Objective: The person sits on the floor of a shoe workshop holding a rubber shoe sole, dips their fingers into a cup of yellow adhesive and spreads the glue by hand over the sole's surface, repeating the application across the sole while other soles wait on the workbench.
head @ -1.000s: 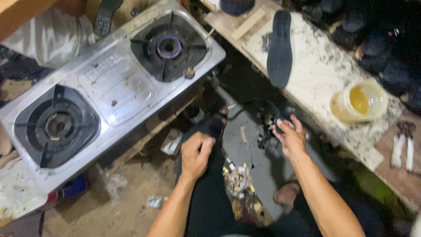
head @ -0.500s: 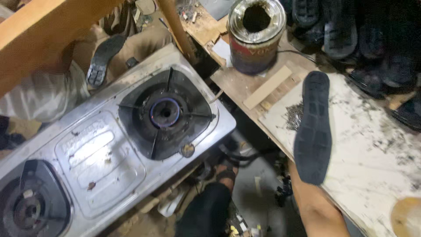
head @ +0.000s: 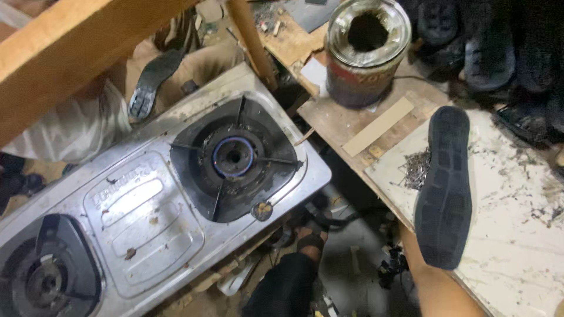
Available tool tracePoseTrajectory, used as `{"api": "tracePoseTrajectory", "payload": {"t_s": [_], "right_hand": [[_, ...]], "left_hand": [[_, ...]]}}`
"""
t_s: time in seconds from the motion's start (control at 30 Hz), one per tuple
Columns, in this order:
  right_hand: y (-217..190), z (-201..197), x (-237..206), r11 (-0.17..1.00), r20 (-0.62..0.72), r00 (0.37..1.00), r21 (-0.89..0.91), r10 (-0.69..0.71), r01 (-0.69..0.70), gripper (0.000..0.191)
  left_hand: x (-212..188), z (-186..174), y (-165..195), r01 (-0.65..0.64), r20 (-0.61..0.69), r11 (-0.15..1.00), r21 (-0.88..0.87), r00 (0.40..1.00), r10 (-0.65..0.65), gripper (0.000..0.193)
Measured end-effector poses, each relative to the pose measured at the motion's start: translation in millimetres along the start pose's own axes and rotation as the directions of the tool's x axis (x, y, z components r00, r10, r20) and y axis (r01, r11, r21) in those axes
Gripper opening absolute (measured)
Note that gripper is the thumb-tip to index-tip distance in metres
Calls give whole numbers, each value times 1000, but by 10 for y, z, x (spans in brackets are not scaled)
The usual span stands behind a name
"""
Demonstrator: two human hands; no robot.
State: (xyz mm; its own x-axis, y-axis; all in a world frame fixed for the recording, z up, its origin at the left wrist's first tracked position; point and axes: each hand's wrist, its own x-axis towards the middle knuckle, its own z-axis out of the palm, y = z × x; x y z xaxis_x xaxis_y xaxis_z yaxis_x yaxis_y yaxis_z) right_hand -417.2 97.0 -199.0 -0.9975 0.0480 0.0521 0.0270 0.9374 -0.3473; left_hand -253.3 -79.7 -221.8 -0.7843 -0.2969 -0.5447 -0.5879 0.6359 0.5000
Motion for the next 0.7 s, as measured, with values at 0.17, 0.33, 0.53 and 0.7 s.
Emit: {"api": "tracePoseTrajectory", "payload": {"t_s": [0.17,0.33,0.53,0.7], "right_hand": [[-138,108,-307,934,-82,936,80,-341,347,57],[-29,38,-1214,742,-35,815,393,-578,543,57],[399,-600,-2223,972,585,781,196,-220,128,54],[242,-1425,-2260,758,49,788,315,-614,571,38]], "left_hand": [[-276,-162,-35,-445,-448,866,-230,838,311,40],[-2023,-541,-579,-960,-678,239,144,80,731,19],[-2627,-833,-237,-857,-682,515,-21,390,619,8],[-2822,-1082,132,-828,-648,560,-30,442,620,3]]}}
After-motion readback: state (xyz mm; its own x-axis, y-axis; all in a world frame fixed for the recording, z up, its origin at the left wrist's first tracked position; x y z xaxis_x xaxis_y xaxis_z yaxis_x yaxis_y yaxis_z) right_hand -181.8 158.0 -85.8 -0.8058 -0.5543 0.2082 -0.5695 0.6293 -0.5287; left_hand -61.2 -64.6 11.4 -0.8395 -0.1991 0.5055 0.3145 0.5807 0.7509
